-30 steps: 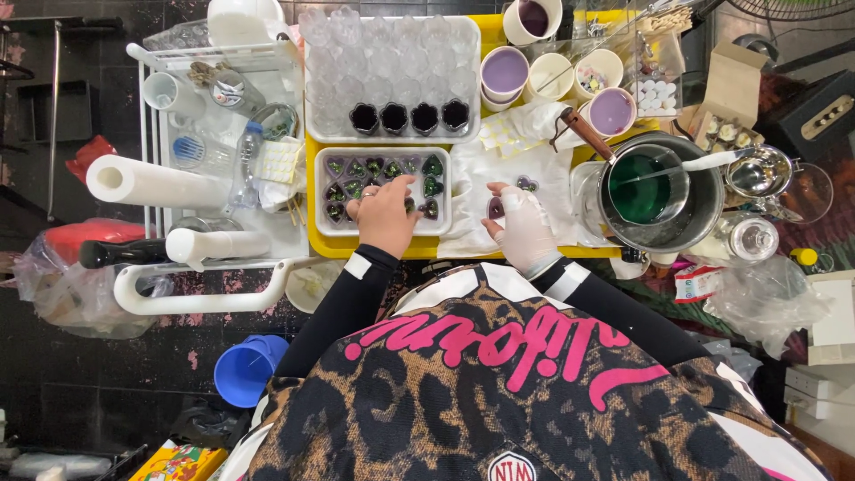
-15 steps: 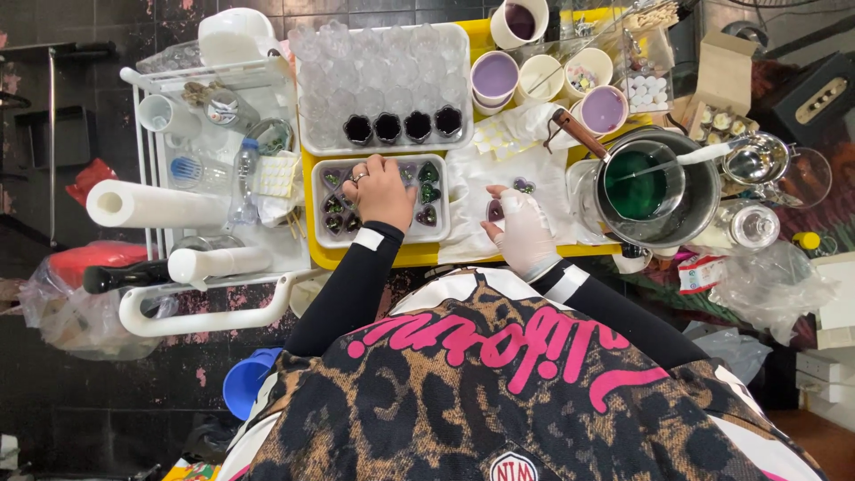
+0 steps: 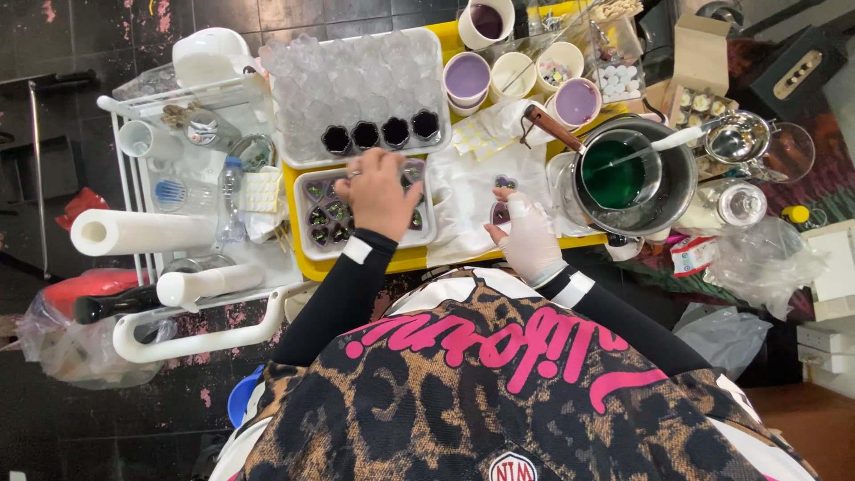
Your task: Pouring melted green wax into heart-shaped molds and arranging the molds on a tray.
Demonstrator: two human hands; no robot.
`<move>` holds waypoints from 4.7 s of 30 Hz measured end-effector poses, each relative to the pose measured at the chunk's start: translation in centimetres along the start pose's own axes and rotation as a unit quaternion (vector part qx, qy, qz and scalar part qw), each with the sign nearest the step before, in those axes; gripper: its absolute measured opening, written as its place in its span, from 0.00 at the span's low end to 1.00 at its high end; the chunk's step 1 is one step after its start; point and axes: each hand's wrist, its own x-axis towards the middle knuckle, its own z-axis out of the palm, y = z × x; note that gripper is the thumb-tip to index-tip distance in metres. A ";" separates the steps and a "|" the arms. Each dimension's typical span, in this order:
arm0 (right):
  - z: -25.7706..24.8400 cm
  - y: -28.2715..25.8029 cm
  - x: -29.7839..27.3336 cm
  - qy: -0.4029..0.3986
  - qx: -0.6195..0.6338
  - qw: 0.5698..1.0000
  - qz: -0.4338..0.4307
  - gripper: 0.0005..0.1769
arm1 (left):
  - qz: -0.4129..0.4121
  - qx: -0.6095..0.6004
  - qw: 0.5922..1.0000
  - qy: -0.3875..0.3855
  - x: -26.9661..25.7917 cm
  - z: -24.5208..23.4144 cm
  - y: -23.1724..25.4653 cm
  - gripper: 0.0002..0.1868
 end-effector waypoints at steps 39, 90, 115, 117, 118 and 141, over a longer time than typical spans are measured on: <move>3.2 -4.6 3.2 -0.065 0.017 0.991 -0.112 0.31 | -0.155 0.016 0.988 -0.006 -7.7 -1.2 -10.0 0.25; 6.2 -1.1 9.3 -0.095 -0.072 0.993 0.009 0.36 | 0.052 0.043 0.996 -0.064 -6.6 0.4 -7.3 0.17; 5.8 -1.8 10.2 -0.117 -0.077 0.989 0.053 0.39 | 0.113 0.021 0.992 -0.048 -6.3 1.9 -9.5 0.17; 5.6 -2.0 10.0 -0.111 -0.080 0.989 0.048 0.39 | 0.132 0.045 0.990 -0.018 -6.2 1.1 -8.9 0.15; 5.4 -2.0 10.0 -0.110 -0.080 0.990 0.048 0.39 | 0.133 0.045 0.990 -0.018 -6.2 1.1 -8.9 0.15; 11.2 -10.1 7.2 -0.180 -0.190 0.931 -0.255 0.29 | -0.043 -0.002 0.997 0.064 -10.5 -2.7 -10.8 0.15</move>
